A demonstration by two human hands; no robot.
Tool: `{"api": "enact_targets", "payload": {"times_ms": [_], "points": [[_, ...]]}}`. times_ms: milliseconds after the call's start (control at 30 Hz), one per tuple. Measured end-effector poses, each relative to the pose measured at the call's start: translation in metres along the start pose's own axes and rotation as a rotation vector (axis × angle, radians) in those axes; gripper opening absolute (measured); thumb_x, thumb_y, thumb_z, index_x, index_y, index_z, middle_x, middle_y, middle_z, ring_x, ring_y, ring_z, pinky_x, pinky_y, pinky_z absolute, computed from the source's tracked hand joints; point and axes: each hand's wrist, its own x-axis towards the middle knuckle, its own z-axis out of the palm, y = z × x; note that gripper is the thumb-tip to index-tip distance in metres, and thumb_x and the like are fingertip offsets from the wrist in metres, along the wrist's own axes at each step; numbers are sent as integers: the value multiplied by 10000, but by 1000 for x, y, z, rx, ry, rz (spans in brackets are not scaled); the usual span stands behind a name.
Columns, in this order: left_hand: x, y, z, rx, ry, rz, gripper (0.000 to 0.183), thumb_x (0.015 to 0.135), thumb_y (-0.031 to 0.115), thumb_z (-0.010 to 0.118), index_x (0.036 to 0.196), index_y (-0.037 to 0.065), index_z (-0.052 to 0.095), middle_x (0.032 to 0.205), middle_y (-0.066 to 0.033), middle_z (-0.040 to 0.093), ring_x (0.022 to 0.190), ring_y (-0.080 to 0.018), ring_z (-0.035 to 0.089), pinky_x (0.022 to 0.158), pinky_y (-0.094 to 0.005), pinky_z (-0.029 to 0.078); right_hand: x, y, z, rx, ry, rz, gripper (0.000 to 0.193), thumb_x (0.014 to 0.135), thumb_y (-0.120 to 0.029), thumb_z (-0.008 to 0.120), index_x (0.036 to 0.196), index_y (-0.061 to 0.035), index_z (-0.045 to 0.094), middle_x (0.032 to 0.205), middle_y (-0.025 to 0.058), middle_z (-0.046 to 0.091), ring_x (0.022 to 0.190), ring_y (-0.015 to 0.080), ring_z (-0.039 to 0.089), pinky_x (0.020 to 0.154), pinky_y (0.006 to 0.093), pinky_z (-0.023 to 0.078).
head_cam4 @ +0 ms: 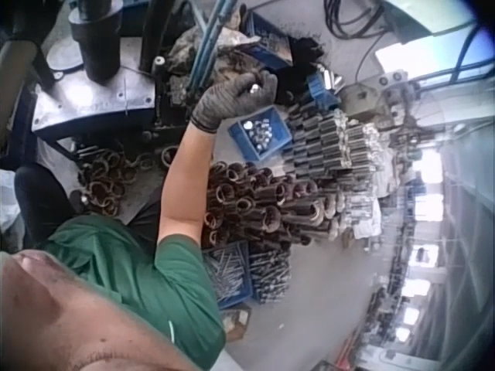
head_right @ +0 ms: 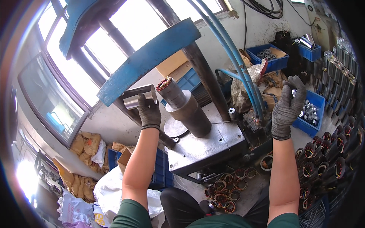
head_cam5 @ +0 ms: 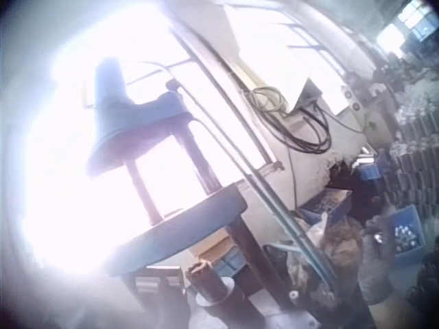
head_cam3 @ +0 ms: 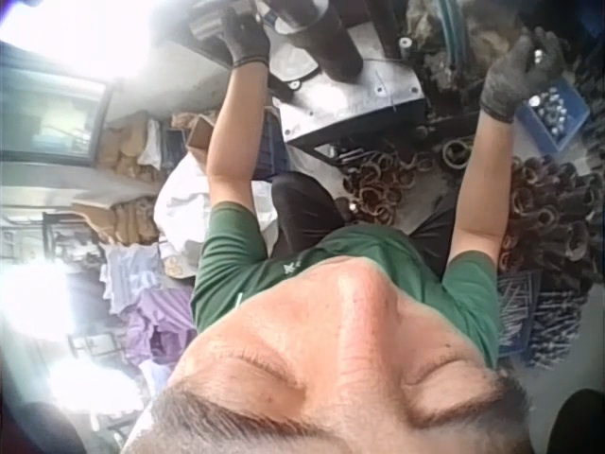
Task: The person applies tape to the wires of motor stators and places them inside metal sleeves. They use a hydraulic press to seat each stator into its sleeve, remove the finished parts, and wipe several empty sleeves with a cloth.
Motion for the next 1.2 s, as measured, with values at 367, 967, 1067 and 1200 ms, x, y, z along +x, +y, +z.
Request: {"api": "enact_targets", "payload": {"times_ms": [367, 967, 1067, 1200], "points": [[48, -13, 6, 192, 18, 4, 506, 803, 366, 903, 1160, 117, 644, 1073, -31, 674, 1013, -189, 627, 900, -365, 492, 1, 0, -1, 25, -4, -19, 334, 1028, 16, 552, 1361, -2, 567, 1214, 111, 653, 1063, 183, 651, 1010, 353, 548], [97, -15, 48, 339, -202, -116, 188, 849, 172, 806, 934, 46, 696, 858, -61, 704, 778, -205, 687, 724, -359, 588, -2, -1, -2, 96, 27, 30, 327, 1012, 45, 556, 1332, -18, 587, 1171, 85, 653, 1031, 166, 647, 972, 336, 554], [83, -9, 65, 381, -260, -60, 300, 843, 117, 807, 1082, 15, 658, 974, -105, 723, 868, -255, 725, 824, -403, 624, -2, -2, -2, 90, 30, 27, 325, 1011, 50, 553, 1326, -20, 589, 1177, 85, 652, 1029, 166, 649, 976, 337, 554], [67, -2, 83, 517, -279, -2, 513, 803, 61, 836, 1230, 35, 552, 1084, -115, 688, 940, -281, 711, 815, -421, 633, 0, -4, -4, 50, 17, -26, 308, 1014, 25, 571, 1317, -23, 596, 1168, 81, 660, 1029, 162, 650, 957, 330, 561]]}}
